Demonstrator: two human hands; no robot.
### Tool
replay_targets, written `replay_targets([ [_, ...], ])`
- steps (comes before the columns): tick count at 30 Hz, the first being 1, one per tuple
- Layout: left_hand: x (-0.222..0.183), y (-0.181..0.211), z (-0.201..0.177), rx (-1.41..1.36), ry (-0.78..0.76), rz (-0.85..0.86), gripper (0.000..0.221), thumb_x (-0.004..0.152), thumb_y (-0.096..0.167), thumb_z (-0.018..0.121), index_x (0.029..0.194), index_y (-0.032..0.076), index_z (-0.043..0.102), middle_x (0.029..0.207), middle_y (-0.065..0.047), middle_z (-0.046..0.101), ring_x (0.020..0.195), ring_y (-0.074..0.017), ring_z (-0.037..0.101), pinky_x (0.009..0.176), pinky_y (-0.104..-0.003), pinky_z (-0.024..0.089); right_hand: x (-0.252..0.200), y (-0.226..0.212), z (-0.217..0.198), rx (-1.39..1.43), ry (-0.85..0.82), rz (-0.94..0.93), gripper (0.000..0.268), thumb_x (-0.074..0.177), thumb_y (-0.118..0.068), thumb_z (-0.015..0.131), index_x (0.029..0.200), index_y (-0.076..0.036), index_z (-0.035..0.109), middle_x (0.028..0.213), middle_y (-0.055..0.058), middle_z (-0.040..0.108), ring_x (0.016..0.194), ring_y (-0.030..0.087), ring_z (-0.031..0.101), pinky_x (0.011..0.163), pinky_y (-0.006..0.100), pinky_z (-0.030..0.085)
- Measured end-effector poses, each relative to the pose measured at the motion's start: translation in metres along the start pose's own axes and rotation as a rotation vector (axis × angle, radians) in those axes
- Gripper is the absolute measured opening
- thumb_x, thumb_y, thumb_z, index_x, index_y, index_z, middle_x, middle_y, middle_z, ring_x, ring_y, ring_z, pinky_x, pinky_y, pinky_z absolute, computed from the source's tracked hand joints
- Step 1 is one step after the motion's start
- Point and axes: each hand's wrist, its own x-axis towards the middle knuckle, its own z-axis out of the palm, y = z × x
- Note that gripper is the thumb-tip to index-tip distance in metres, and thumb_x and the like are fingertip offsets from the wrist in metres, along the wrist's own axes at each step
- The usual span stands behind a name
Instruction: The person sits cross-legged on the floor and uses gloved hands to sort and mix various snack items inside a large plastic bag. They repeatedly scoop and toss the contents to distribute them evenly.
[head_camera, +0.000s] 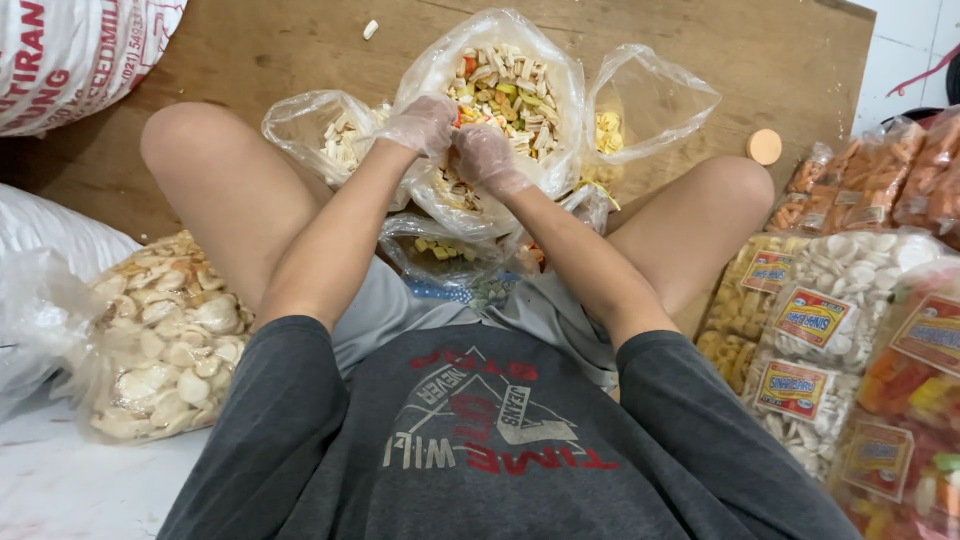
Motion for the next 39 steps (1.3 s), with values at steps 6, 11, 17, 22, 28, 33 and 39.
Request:
replay_targets([
  [6,0.025,-0.005,0.010,0.089,-0.011,-0.028,0.007,0.095,0.002,0.066,0.093,0.008,0.062,0.088,-0.008,0.060,0.079,-0.0192,0.059,0.077,-0.030,0.055,-0.005,-0.010,-0.022,0.157,0.204,0.033,0.038,0.104,-0.019,0.057,0.068,-0.018,0.066,0.055,-0.005,0.057,0.049,0.008,0.058,0.046,0.021,0.053],
  [11,-0.020,0.023,-0.012,-0.016,0.009,-0.024,0.013,0.106,0.012,0.052,0.108,0.005,0.063,0.105,-0.013,0.063,0.095,-0.0268,0.062,0.084,-0.036,0.053,-0.034,-0.020,-0.089,0.556,0.202,0.163,0.026,0.104,-0.012,0.057,0.083,-0.011,0.073,0.070,0.002,0.072,0.055,0.009,0.064,0.055,0.019,0.059],
  [17,-0.006,0.028,-0.010,-0.111,0.089,-0.018,0.016,0.099,-0.001,0.056,0.088,0.007,0.065,0.096,-0.009,0.062,0.085,-0.0190,0.063,0.075,-0.029,0.056,-0.028,0.004,-0.085,0.745,0.202,0.321,0.023,0.090,-0.001,0.060,0.101,-0.011,0.078,0.098,0.007,0.079,0.082,0.013,0.073,0.077,0.024,0.064],
  [22,0.003,0.037,-0.014,-0.182,0.077,0.001,0.021,0.098,0.002,0.056,0.112,0.007,0.070,0.108,-0.011,0.069,0.078,-0.0175,0.064,0.064,-0.026,0.056,-0.041,0.004,-0.113,0.935,0.218,0.478,0.013,0.087,-0.006,0.067,0.096,-0.011,0.074,0.089,0.005,0.074,0.074,0.014,0.065,0.067,0.027,0.056],
  [28,0.022,0.044,-0.008,-0.347,0.197,0.118,0.018,0.094,-0.004,0.061,0.099,0.012,0.069,0.092,-0.004,0.068,0.076,-0.0142,0.066,0.065,-0.021,0.060,-0.044,0.024,-0.122,1.234,0.256,0.606,0.020,0.079,-0.006,0.063,0.098,-0.009,0.071,0.083,0.005,0.072,0.075,0.012,0.069,0.059,0.023,0.058],
  [33,0.049,0.060,0.005,-0.457,0.418,0.294,0.019,0.082,0.003,0.081,0.076,0.017,0.070,0.084,0.001,0.068,0.076,-0.0131,0.063,0.065,-0.025,0.059,-0.046,0.050,-0.115,1.164,0.478,0.468,0.021,0.077,-0.011,0.061,0.096,-0.009,0.069,0.083,0.005,0.072,0.072,0.014,0.067,0.056,0.026,0.057],
  [39,0.050,0.097,0.002,-0.548,0.416,0.369,0.011,0.090,0.014,0.080,0.087,0.016,0.070,0.082,0.002,0.069,0.073,-0.0109,0.065,0.061,-0.025,0.061,-0.070,0.064,-0.163,1.394,0.493,0.594,0.012,0.090,-0.001,0.068,0.100,-0.007,0.066,0.095,0.010,0.072,0.080,0.018,0.073,0.057,0.022,0.060],
])
